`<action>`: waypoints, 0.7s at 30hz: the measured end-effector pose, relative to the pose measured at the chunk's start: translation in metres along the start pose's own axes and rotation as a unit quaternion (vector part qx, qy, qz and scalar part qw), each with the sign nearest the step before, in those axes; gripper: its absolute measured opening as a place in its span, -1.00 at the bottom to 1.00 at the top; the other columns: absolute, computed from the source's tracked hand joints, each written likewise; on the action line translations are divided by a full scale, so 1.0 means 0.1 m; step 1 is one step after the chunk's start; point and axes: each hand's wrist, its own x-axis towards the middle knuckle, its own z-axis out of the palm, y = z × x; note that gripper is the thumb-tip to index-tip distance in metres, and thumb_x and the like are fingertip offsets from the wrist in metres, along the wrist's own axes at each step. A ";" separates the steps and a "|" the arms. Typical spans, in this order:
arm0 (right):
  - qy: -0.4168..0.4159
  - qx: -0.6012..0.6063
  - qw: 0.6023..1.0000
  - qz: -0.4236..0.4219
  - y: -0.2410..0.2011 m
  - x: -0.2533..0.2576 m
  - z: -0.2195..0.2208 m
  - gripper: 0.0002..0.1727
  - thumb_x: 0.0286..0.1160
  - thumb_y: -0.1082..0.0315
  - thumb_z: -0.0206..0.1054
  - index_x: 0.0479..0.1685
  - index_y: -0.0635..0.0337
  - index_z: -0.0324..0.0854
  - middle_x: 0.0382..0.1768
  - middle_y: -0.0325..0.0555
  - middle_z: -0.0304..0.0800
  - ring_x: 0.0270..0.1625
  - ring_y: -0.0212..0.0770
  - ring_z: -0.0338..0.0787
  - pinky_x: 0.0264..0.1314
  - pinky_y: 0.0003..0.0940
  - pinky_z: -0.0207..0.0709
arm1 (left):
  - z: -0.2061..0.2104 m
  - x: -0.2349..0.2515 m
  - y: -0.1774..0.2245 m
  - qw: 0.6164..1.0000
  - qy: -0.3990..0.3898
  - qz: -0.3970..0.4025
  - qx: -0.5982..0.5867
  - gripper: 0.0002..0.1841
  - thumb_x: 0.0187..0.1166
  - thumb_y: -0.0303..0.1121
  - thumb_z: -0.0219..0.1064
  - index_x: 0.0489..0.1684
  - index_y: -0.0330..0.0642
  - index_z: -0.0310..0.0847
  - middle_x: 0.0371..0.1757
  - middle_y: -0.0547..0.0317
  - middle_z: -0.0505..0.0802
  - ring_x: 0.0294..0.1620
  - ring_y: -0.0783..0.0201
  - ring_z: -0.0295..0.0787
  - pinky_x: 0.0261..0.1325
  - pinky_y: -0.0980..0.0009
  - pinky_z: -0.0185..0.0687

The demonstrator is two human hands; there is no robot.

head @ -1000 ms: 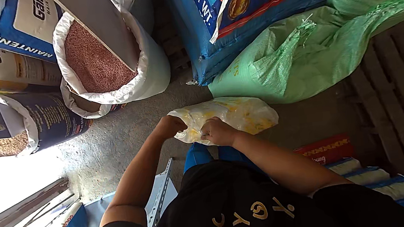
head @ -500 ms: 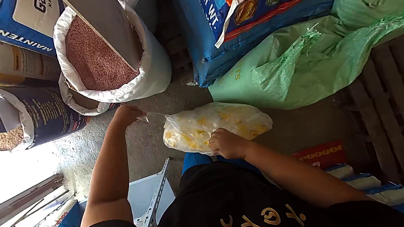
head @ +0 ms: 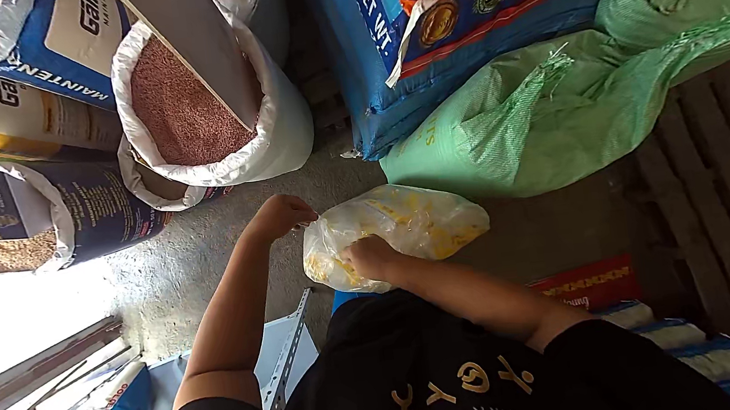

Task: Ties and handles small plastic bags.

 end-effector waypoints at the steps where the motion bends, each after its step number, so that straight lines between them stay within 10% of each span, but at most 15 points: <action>1: -0.005 0.028 1.000 -0.010 0.04 -0.06 -0.05 -0.54 0.89 0.17 -0.02 0.12 0.39 0.68 0.09 0.36 0.79 0.30 0.32 0.74 0.40 0.36 0.45 | -0.04 0.02 -0.04 1.000 0.018 -0.006 -0.002 -0.80 0.64 -0.33 0.43 -0.08 -0.32 0.80 -0.17 0.05 0.91 -0.18 0.29 0.85 0.06 0.26 0.76; 7: 0.145 0.139 0.976 -0.085 0.62 -0.73 -0.11 -0.55 0.79 0.22 0.12 -0.32 0.48 0.67 -0.33 0.24 0.74 -0.09 0.18 0.77 0.11 0.20 0.55 | -0.43 0.35 -1.10 0.953 0.207 -0.147 0.166 -0.62 0.72 -0.09 0.31 0.03 -0.26 0.84 0.07 -0.31 0.88 0.25 -0.36 0.76 0.36 -0.49 0.45; 14: 0.388 0.190 0.899 -0.072 0.72 -0.78 -0.27 -0.61 0.66 0.36 0.25 -0.63 0.31 0.53 -0.63 -0.10 0.50 -0.46 -0.22 0.57 -0.35 -0.20 0.46 | -0.24 0.55 -1.60 0.941 0.272 -0.201 0.009 -0.65 0.70 -0.09 0.35 0.10 -0.19 0.82 0.01 -0.15 0.91 0.11 -0.15 0.85 0.33 -0.26 0.60; 21: 0.386 0.177 0.905 -0.007 0.91 -0.83 -0.28 -0.68 0.70 0.39 0.25 -0.43 0.40 0.70 -0.45 0.10 0.71 -0.25 -0.03 0.74 -0.06 0.02 0.58 | -0.04 0.30 -1.79 0.905 0.270 -0.325 0.058 -0.56 0.67 0.06 0.33 0.16 -0.11 0.82 0.28 -0.20 0.83 0.43 -0.20 0.69 0.46 -0.29 0.48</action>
